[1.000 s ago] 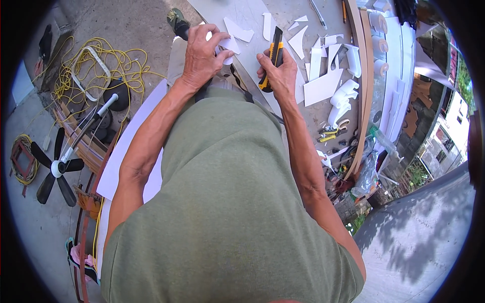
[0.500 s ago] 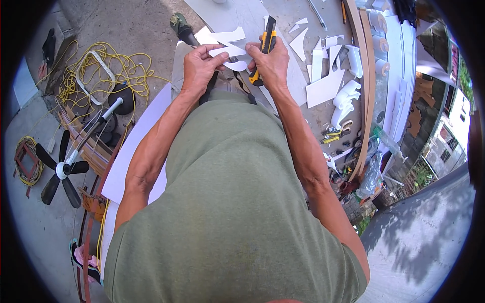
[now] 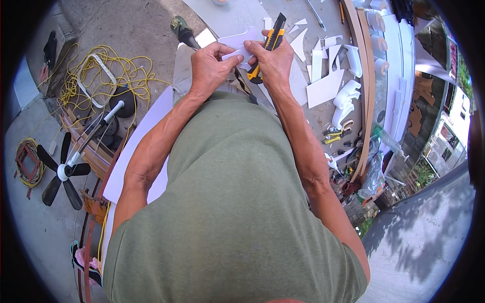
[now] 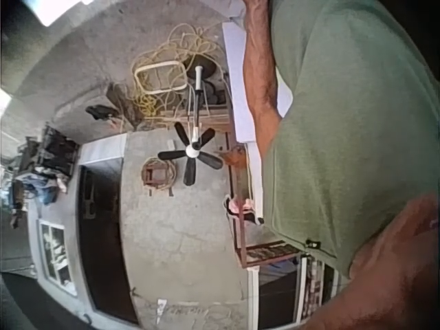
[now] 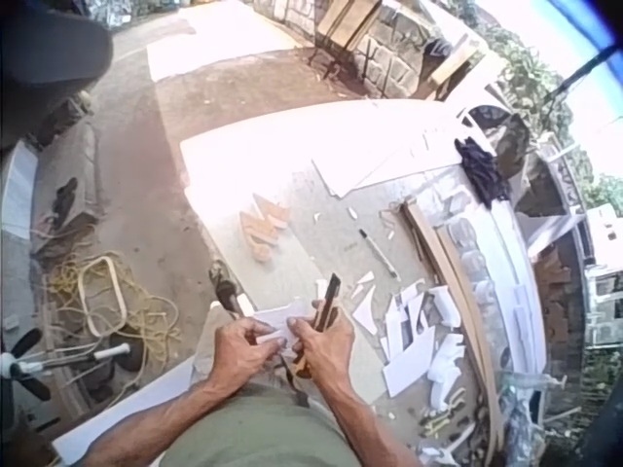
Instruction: Trimming and fitting foam or plastic material into a 3D sign letter 'N' using a utility knife and sanding block.
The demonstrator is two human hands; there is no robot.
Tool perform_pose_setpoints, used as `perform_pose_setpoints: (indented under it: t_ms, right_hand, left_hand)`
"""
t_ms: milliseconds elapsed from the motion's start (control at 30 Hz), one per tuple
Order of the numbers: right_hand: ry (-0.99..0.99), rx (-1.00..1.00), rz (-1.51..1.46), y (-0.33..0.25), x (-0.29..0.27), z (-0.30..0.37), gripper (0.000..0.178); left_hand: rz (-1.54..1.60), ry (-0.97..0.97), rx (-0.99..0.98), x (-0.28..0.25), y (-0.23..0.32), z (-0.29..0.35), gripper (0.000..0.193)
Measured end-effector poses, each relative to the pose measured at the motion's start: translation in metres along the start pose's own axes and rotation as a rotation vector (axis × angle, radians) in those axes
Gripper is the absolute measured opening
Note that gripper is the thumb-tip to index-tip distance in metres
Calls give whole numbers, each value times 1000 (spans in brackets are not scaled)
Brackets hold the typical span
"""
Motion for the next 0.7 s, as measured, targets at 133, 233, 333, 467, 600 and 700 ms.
perform_pose_setpoints:
  t_ms: [133,233,333,467,600,700]
  right_hand:
    - [51,-7,-6,0,3,3,46]
    - [73,-43,60,0,5,3,43]
    - [88,-70,138,-2,6,5,39]
    - [144,-154,360,7,7,0,34]
    - [160,-209,493,6,10,4,31]
    - [61,-174,353,3,8,2,28]
  left_hand:
    - [-30,21,6,2,3,0,18]
    - [-105,39,31,2,2,-2,19]
    - [-118,-11,0,2,3,-3,19]
    - [-81,-4,-17,2,3,-4,19]
    - [-34,-4,-69,4,5,-4,17]
    - [-39,-15,-56,2,1,-5,19]
Point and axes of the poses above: each hand's wrist, its own z-axis away from the middle knuckle, its own x-axis out of the palm, y = z × x, the point moved 1 cm from there along -z, towards the middle knuckle, and after that the axes turned 11 degrees about -y, right-handed, at the moved point
